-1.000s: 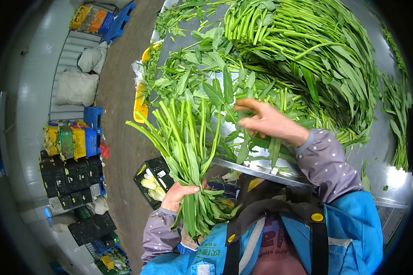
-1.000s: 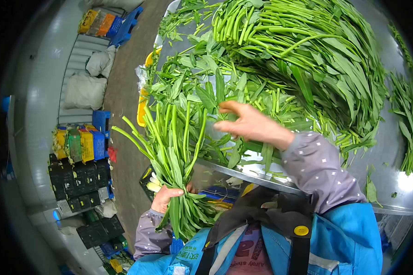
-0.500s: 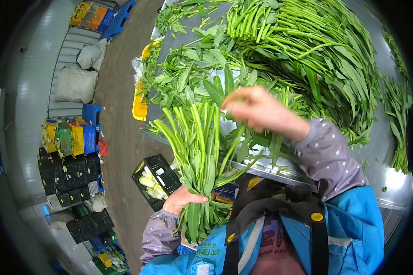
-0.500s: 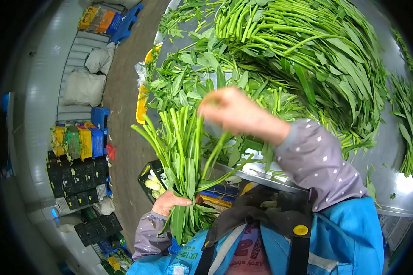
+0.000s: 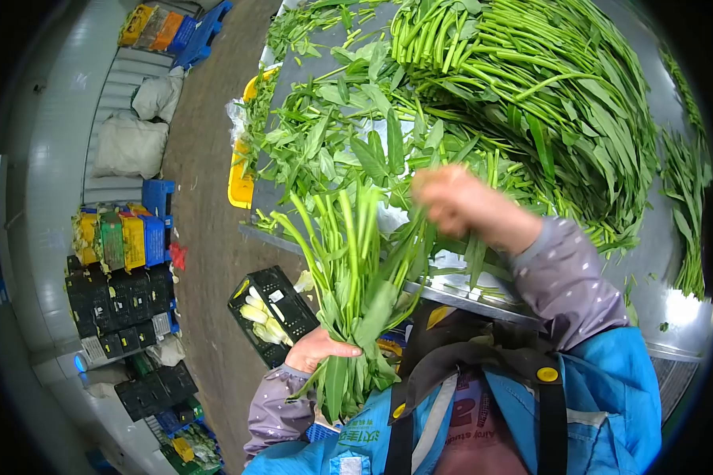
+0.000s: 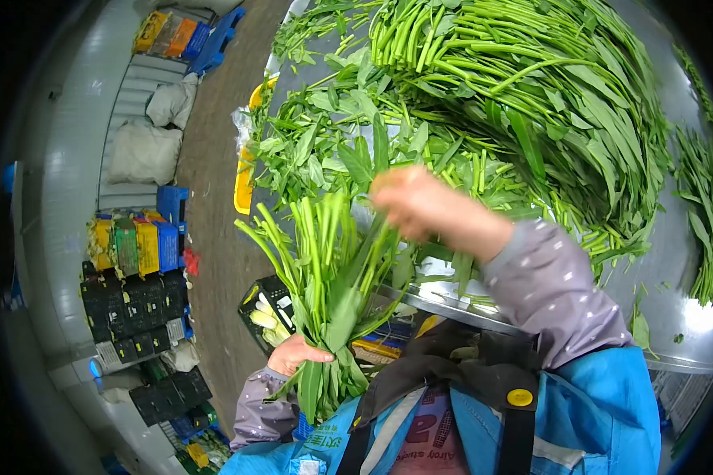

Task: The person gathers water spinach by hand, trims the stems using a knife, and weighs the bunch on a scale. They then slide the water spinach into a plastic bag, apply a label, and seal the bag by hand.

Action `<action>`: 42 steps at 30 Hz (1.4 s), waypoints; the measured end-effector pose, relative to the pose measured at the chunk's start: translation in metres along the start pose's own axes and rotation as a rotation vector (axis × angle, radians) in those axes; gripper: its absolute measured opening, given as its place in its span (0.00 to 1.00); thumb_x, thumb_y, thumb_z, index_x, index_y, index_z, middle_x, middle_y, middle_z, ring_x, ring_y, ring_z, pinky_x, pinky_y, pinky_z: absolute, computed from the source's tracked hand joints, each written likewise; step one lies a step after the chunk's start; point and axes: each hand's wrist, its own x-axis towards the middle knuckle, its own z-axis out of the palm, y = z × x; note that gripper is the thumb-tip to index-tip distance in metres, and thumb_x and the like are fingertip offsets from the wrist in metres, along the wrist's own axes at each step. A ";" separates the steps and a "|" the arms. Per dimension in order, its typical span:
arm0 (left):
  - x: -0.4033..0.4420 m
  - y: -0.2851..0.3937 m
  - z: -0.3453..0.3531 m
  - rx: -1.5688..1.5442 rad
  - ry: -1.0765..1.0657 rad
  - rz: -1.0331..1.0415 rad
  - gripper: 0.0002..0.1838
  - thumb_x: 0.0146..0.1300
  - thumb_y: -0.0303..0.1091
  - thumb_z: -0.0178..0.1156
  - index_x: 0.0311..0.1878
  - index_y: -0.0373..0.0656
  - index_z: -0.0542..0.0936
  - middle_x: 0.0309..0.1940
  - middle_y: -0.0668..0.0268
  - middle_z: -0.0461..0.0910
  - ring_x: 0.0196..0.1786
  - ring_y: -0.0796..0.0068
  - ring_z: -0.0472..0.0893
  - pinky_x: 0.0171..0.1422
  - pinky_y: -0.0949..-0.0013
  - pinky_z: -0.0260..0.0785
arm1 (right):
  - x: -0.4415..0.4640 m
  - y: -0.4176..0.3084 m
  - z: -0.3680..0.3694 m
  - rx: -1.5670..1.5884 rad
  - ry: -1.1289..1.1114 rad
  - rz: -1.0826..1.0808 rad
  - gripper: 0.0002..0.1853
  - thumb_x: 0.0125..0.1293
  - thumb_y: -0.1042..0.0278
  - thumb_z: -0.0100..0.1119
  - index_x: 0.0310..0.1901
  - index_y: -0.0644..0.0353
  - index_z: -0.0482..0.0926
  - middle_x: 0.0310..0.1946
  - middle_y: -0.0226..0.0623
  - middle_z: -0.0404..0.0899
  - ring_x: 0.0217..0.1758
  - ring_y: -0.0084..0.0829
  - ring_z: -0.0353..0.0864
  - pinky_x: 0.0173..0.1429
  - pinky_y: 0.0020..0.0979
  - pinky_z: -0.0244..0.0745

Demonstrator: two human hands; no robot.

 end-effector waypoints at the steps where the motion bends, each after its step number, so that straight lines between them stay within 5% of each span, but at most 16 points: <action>1: 0.002 -0.007 -0.008 -0.002 0.001 -0.001 0.29 0.43 0.21 0.68 0.53 0.36 0.74 0.44 0.63 0.79 0.46 0.69 0.78 0.54 0.67 0.68 | -0.003 -0.013 -0.014 0.087 0.120 -0.067 0.04 0.63 0.66 0.51 0.33 0.55 0.70 0.16 0.19 0.63 0.13 0.11 0.57 0.15 0.16 0.49; 5: 0.009 -0.024 -0.022 0.077 -0.033 -0.023 0.31 0.44 0.25 0.69 0.56 0.36 0.72 0.47 0.63 0.78 0.49 0.71 0.76 0.56 0.68 0.67 | -0.003 -0.035 -0.045 -0.082 0.287 -0.297 0.07 0.65 0.63 0.50 0.34 0.55 0.69 0.17 0.19 0.64 0.13 0.11 0.58 0.16 0.15 0.50; 6: 0.010 -0.027 -0.026 0.024 -0.032 -0.030 0.30 0.45 0.25 0.69 0.55 0.35 0.72 0.46 0.63 0.78 0.49 0.71 0.76 0.55 0.68 0.67 | 0.011 -0.023 -0.063 -0.571 0.278 -0.400 0.09 0.62 0.65 0.53 0.42 0.57 0.72 0.22 0.31 0.73 0.15 0.22 0.69 0.18 0.23 0.63; 7: 0.011 -0.029 -0.028 -0.028 -0.028 -0.037 0.29 0.46 0.26 0.68 0.55 0.35 0.73 0.46 0.62 0.78 0.49 0.71 0.76 0.55 0.68 0.67 | 0.010 -0.019 -0.056 -0.570 0.278 -0.403 0.09 0.62 0.65 0.53 0.42 0.57 0.72 0.22 0.31 0.73 0.15 0.22 0.69 0.18 0.23 0.63; 9: 0.008 -0.021 -0.024 -0.047 -0.038 -0.036 0.28 0.46 0.26 0.67 0.54 0.35 0.73 0.46 0.62 0.79 0.49 0.70 0.76 0.56 0.68 0.67 | 0.001 -0.007 -0.034 -1.470 0.627 -0.385 0.27 0.50 0.73 0.60 0.56 0.53 0.71 0.46 0.46 0.77 0.44 0.47 0.79 0.47 0.38 0.76; 11: 0.005 -0.014 -0.014 -0.018 0.044 -0.044 0.28 0.45 0.22 0.64 0.54 0.33 0.73 0.44 0.57 0.79 0.46 0.65 0.79 0.53 0.63 0.70 | 0.004 0.012 -0.017 -1.177 0.320 -0.858 0.22 0.48 0.72 0.63 0.49 0.55 0.75 0.51 0.43 0.74 0.48 0.42 0.78 0.50 0.35 0.75; 15: 0.005 -0.009 -0.002 -0.064 -0.024 -0.018 0.28 0.45 0.22 0.65 0.54 0.34 0.73 0.44 0.58 0.79 0.46 0.65 0.79 0.54 0.64 0.70 | -0.001 0.044 0.036 -1.040 -0.180 -0.814 0.14 0.50 0.64 0.65 0.38 0.55 0.76 0.48 0.31 0.74 0.35 0.34 0.79 0.33 0.31 0.76; 17: 0.005 -0.010 0.000 -0.076 -0.064 -0.003 0.29 0.45 0.21 0.65 0.55 0.33 0.72 0.45 0.59 0.79 0.47 0.66 0.79 0.55 0.64 0.70 | 0.007 0.050 0.034 -0.937 -0.161 -0.907 0.08 0.55 0.67 0.60 0.36 0.56 0.75 0.39 0.32 0.77 0.30 0.31 0.79 0.32 0.31 0.75; 19: 0.007 -0.019 -0.008 -0.069 -0.095 -0.014 0.29 0.45 0.21 0.66 0.55 0.34 0.72 0.45 0.60 0.79 0.47 0.67 0.79 0.55 0.65 0.69 | 0.007 0.038 0.016 -0.573 -0.214 -0.478 0.06 0.61 0.66 0.56 0.36 0.57 0.72 0.29 0.34 0.77 0.25 0.24 0.77 0.26 0.27 0.72; 21: 0.008 -0.021 -0.009 0.046 -0.102 0.018 0.29 0.45 0.22 0.66 0.55 0.34 0.73 0.46 0.60 0.79 0.48 0.68 0.78 0.55 0.67 0.69 | 0.005 0.013 0.001 -0.196 0.068 -0.210 0.09 0.67 0.62 0.49 0.40 0.58 0.69 0.20 0.28 0.72 0.19 0.19 0.71 0.19 0.23 0.65; 23: 0.006 -0.018 -0.005 0.040 -0.083 0.025 0.29 0.44 0.22 0.67 0.54 0.35 0.73 0.45 0.61 0.80 0.48 0.69 0.78 0.55 0.68 0.69 | 0.021 0.008 -0.031 -0.320 0.330 -0.240 0.13 0.65 0.62 0.52 0.45 0.60 0.68 0.26 0.35 0.77 0.20 0.26 0.75 0.22 0.27 0.70; 27: 0.006 -0.005 0.007 0.034 -0.126 -0.003 0.30 0.43 0.22 0.68 0.55 0.35 0.72 0.45 0.62 0.79 0.48 0.70 0.77 0.55 0.68 0.68 | 0.010 0.009 -0.015 -1.385 0.685 -0.739 0.22 0.53 0.66 0.61 0.51 0.57 0.70 0.47 0.43 0.74 0.36 0.44 0.78 0.40 0.37 0.75; 28: 0.007 -0.003 0.009 0.042 -0.138 -0.002 0.31 0.43 0.22 0.68 0.55 0.35 0.72 0.46 0.63 0.78 0.49 0.71 0.77 0.56 0.68 0.68 | 0.001 0.003 -0.002 -1.290 0.539 -0.807 0.25 0.50 0.65 0.64 0.52 0.55 0.71 0.56 0.42 0.68 0.40 0.43 0.79 0.42 0.38 0.76; 34: 0.009 0.000 0.011 0.223 -0.272 0.051 0.36 0.42 0.22 0.70 0.59 0.36 0.68 0.51 0.62 0.75 0.54 0.71 0.73 0.59 0.68 0.65 | 0.001 0.026 0.019 -1.330 -0.151 -0.826 0.10 0.49 0.63 0.64 0.33 0.56 0.80 0.35 0.34 0.77 0.41 0.34 0.74 0.52 0.36 0.64; 37: 0.007 -0.002 0.012 0.263 -0.321 0.013 0.39 0.43 0.22 0.71 0.61 0.37 0.66 0.54 0.63 0.73 0.56 0.72 0.71 0.61 0.69 0.62 | -0.002 0.031 0.006 -1.180 -0.262 -0.789 0.08 0.48 0.62 0.64 0.30 0.53 0.80 0.25 0.31 0.76 0.38 0.33 0.74 0.45 0.36 0.60; 42: 0.007 -0.005 0.017 0.330 -0.408 0.053 0.39 0.43 0.22 0.71 0.62 0.37 0.65 0.53 0.64 0.73 0.55 0.74 0.70 0.59 0.69 0.62 | -0.017 0.033 0.004 -1.039 -0.292 -0.786 0.13 0.47 0.59 0.66 0.34 0.53 0.81 0.28 0.31 0.78 0.41 0.36 0.74 0.48 0.36 0.61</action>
